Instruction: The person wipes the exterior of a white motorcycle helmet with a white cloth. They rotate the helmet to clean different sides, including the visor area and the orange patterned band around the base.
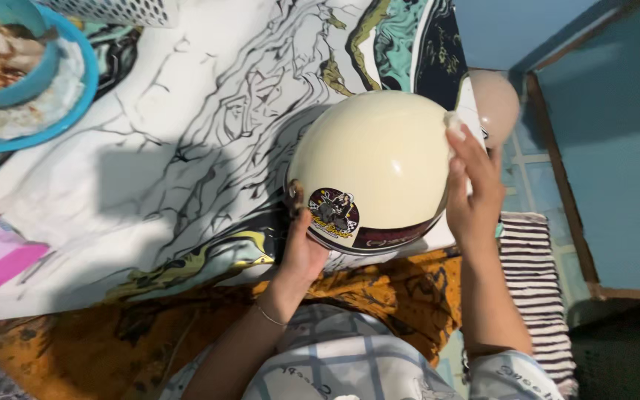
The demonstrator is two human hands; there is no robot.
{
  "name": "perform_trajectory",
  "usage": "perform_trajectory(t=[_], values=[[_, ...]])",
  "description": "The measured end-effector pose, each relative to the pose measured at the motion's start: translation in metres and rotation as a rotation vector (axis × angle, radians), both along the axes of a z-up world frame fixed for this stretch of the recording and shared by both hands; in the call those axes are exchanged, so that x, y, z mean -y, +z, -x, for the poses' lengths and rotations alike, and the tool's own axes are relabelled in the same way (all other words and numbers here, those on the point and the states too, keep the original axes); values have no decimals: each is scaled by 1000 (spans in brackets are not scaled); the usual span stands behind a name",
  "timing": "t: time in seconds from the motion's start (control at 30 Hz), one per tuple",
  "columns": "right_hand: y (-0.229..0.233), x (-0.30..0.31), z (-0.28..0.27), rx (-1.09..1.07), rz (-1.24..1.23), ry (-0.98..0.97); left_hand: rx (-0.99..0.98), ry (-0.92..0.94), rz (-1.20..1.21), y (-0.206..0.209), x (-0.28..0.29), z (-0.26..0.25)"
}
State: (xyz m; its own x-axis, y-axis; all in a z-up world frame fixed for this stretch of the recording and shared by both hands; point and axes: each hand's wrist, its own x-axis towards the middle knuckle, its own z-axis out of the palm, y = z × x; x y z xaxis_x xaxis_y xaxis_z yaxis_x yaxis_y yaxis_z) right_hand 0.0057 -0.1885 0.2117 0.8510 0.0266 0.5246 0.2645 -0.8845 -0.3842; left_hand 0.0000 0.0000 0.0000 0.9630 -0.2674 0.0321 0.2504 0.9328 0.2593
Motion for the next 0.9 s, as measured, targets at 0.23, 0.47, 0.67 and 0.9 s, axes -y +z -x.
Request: perform_trajectory(t=[0.23,0.47,0.67,0.9], values=[[-55,-69,47,117,364,239,-156,32,32,1,-5,2],[-91,-3,61,205,267,221,-60,188,47,52,-20,-2],[-116,7,60,267,-90,146,-243,188,31,92,-22,-3],[-144,13,62,360,-64,87,-372,183,-57,113,-23,-7]])
